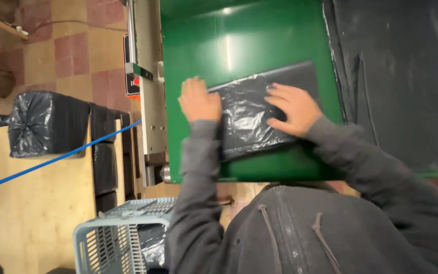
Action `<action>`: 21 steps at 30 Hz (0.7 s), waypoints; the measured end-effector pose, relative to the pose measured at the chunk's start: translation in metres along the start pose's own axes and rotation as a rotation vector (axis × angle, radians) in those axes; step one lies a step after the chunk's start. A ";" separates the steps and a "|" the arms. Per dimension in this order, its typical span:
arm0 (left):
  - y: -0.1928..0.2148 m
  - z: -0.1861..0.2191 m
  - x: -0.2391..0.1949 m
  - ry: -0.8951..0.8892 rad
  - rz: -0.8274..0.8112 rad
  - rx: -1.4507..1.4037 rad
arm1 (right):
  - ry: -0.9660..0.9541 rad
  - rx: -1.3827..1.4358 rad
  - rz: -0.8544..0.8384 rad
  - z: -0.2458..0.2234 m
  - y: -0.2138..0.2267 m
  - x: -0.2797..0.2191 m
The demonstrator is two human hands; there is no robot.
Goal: Fold and stack black plastic bags coming off a machine into a plastic crate.
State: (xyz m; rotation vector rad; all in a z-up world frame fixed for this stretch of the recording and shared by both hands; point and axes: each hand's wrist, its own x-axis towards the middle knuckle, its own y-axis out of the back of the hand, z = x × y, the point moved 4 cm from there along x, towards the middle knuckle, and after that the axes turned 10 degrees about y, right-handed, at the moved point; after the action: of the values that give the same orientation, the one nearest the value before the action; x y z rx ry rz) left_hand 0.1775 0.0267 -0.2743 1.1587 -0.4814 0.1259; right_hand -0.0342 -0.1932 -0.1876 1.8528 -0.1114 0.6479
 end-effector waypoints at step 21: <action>0.112 0.003 -0.154 -0.999 -0.995 0.249 | 0.149 -0.109 0.006 -0.147 -0.147 -0.098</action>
State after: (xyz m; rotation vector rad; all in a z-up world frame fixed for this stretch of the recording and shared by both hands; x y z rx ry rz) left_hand 0.0012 0.0919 -0.2440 1.5443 -0.7006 -1.3377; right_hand -0.1171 -0.0276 -0.3247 1.6943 -0.0535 0.7666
